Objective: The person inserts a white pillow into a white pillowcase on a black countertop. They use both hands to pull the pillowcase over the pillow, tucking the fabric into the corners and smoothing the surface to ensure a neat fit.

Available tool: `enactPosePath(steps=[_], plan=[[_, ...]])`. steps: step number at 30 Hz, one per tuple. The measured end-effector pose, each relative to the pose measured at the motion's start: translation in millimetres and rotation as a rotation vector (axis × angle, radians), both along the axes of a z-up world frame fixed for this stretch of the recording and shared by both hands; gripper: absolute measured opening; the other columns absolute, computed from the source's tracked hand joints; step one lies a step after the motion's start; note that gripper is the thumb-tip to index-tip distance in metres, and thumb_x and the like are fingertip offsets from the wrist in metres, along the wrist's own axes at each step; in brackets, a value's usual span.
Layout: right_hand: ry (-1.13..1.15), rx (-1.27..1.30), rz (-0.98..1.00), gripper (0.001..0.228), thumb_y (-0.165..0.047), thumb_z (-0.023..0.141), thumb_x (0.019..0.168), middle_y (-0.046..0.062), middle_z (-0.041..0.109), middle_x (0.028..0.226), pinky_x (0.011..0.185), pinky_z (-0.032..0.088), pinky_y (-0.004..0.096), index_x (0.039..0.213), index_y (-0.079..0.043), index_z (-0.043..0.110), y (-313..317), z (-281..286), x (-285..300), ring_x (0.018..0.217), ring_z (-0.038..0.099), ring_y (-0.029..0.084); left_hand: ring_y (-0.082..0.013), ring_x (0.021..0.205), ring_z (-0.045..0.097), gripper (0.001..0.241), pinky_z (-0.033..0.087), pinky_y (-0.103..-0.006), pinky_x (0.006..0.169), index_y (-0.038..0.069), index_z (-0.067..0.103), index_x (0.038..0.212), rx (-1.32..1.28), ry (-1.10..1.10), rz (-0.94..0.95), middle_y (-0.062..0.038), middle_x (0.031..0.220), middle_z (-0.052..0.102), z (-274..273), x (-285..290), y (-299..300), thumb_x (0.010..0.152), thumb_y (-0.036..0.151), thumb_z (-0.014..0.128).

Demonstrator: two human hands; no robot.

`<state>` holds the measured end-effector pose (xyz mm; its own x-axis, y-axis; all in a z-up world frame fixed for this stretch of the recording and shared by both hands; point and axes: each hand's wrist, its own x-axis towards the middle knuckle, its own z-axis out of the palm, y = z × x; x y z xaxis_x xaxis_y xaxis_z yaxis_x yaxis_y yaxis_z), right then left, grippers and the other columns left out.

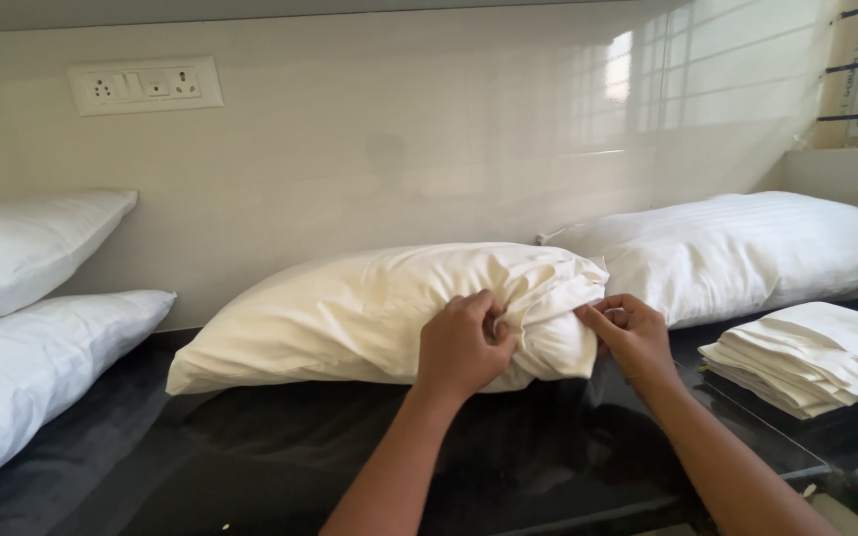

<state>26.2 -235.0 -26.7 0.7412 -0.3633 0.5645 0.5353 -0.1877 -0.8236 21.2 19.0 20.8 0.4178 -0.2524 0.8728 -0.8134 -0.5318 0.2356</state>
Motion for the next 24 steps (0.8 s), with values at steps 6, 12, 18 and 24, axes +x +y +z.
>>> enactPosePath(steps=[6,12,18,24], plan=[[0.209,-0.024,-0.157,0.054,-0.044,0.073,0.093,0.012,0.065,0.077,0.06,0.045,0.033,0.101,0.009,0.07,-33,-16,57,0.066,0.057,0.017,-0.0236,0.082,0.07,0.017,0.056,-0.0406,0.074,0.011,0.067,0.093,0.352,0.212,-0.025,-0.005,0.082,0.073,11,21,3,0.081,0.023,0.068],[0.327,0.098,-0.038,0.063,-0.051,0.061,0.096,0.018,0.071,0.101,0.08,0.052,0.037,0.118,0.008,0.065,-35,-5,85,0.088,0.068,0.026,-0.0292,0.086,0.072,0.025,0.057,-0.0452,0.075,0.009,0.068,0.099,0.638,0.218,0.031,-0.011,0.09,0.075,32,36,-20,0.078,0.022,0.064],[0.187,0.406,0.313,0.05,-0.032,0.043,0.102,0.021,0.071,0.119,0.094,0.053,0.042,0.128,0.006,0.062,-83,-36,160,0.102,0.07,0.031,-0.0341,0.085,0.072,0.05,0.057,-0.0478,0.074,0.006,0.066,0.121,0.753,0.168,0.037,-0.017,0.089,0.075,34,45,-32,0.075,0.026,0.062],[0.209,0.375,0.329,0.043,-0.027,0.042,0.103,0.018,0.069,0.123,0.093,0.054,0.042,0.13,0.0,0.062,-51,-6,120,0.104,0.069,0.029,-0.0333,0.08,0.074,0.052,0.058,-0.0467,0.071,0.002,0.068,0.121,0.833,0.157,0.052,-0.016,0.085,0.075,40,46,-42,0.076,0.027,0.058]])
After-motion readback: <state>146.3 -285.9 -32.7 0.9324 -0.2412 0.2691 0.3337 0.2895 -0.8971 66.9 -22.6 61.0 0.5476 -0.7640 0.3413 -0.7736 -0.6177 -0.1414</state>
